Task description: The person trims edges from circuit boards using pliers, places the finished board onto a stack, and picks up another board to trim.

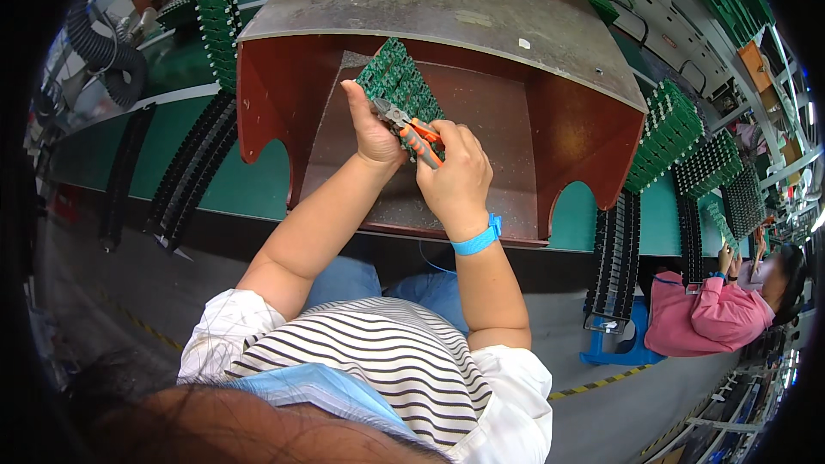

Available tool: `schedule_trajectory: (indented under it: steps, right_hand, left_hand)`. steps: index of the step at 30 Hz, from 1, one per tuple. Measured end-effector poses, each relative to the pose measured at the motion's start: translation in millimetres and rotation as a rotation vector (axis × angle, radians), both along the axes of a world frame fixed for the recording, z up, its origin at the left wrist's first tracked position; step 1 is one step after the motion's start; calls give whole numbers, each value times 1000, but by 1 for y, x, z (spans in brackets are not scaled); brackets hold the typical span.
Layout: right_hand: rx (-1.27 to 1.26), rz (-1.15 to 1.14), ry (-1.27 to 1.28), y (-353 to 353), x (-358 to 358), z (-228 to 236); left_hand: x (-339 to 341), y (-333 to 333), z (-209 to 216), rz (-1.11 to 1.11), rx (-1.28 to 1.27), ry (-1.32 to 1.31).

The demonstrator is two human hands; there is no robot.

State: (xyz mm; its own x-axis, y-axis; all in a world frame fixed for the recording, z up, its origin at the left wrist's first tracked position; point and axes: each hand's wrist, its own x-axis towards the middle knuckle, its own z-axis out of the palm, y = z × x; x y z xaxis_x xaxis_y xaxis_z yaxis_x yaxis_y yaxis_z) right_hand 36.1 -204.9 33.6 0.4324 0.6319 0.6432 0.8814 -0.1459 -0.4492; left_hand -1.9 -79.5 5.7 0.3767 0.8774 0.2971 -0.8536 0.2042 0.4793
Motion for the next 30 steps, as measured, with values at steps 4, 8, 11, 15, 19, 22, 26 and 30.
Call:
schedule_trajectory:
  steps: [4,8,11,15,19,22,26,30]
  right_hand:
    - [-17,10,27,0,0,0]
    - [-29,-1,53,1,0,-1]
    - [-44,27,126,1,0,-1]
    - [6,10,73,3,1,3]
    - [62,-12,-16,9,1,8]
    - [64,3,-49,13,-2,10]
    - [54,8,-41,16,-2,9]
    - [58,2,-51,18,-4,9]
  left_hand:
    - [0,0,0,1,6,-3]
    - [2,1,-1,-3,3,-10]
    - [0,2,-2,-30,-18,-14]
    - [0,2,-1,-35,-1,-24]
    - [0,1,0,-17,21,-23]
    - [1,-2,-1,27,17,6]
    - [-3,-12,11,27,6,11]
    - [-3,-10,10,32,-2,19]
